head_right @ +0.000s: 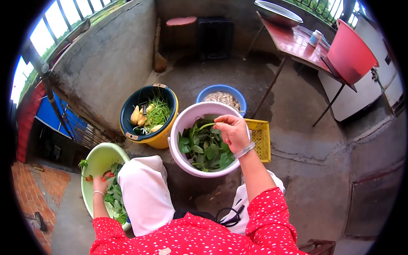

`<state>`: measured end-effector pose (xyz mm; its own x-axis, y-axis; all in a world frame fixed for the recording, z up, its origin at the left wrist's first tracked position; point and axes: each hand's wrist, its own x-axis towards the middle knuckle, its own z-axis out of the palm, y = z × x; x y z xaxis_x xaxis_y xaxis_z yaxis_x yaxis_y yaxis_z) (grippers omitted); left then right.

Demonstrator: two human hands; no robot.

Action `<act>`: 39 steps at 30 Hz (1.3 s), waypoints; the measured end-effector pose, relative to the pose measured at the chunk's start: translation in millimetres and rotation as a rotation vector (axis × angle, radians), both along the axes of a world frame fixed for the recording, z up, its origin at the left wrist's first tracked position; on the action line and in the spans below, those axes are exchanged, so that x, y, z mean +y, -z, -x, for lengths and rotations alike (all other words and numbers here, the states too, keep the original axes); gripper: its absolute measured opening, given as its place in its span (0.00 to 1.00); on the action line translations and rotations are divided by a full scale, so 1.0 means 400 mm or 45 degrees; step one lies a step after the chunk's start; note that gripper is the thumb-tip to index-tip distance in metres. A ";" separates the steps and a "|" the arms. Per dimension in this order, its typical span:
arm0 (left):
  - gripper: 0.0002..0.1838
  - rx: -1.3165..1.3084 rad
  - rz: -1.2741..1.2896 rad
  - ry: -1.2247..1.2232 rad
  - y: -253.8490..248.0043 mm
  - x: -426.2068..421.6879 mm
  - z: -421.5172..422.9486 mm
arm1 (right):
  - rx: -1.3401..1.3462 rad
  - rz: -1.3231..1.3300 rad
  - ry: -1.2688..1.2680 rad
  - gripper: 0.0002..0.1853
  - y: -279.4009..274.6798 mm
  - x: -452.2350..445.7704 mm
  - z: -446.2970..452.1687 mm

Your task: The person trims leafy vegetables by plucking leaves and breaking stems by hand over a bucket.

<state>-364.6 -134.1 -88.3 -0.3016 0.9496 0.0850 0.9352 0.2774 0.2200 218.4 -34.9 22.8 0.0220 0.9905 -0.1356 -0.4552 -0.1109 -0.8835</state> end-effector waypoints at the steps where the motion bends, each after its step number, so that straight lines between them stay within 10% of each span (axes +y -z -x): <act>1: 0.18 0.037 0.439 -0.107 0.062 -0.052 0.053 | -0.017 0.014 -0.025 0.05 -0.005 -0.002 0.007; 5: 0.18 0.197 0.930 -0.100 0.148 -0.120 0.106 | -0.053 0.025 -0.108 0.06 -0.002 -0.004 0.027; 14: 0.08 -0.761 -0.356 0.723 -0.318 0.300 -0.591 | -0.086 0.068 -0.187 0.07 0.002 -0.013 0.040; 23: 0.10 -1.256 0.155 0.873 -0.253 0.284 -0.938 | -0.230 0.110 -0.194 0.07 0.008 -0.020 0.034; 34: 0.10 -1.257 0.336 0.809 -0.209 0.296 -0.905 | -1.704 -0.853 -0.242 0.08 0.040 -0.026 0.070; 39: 0.09 -1.747 0.768 0.704 -0.228 0.307 -0.892 | -1.313 -0.717 -0.319 0.04 0.045 -0.018 0.066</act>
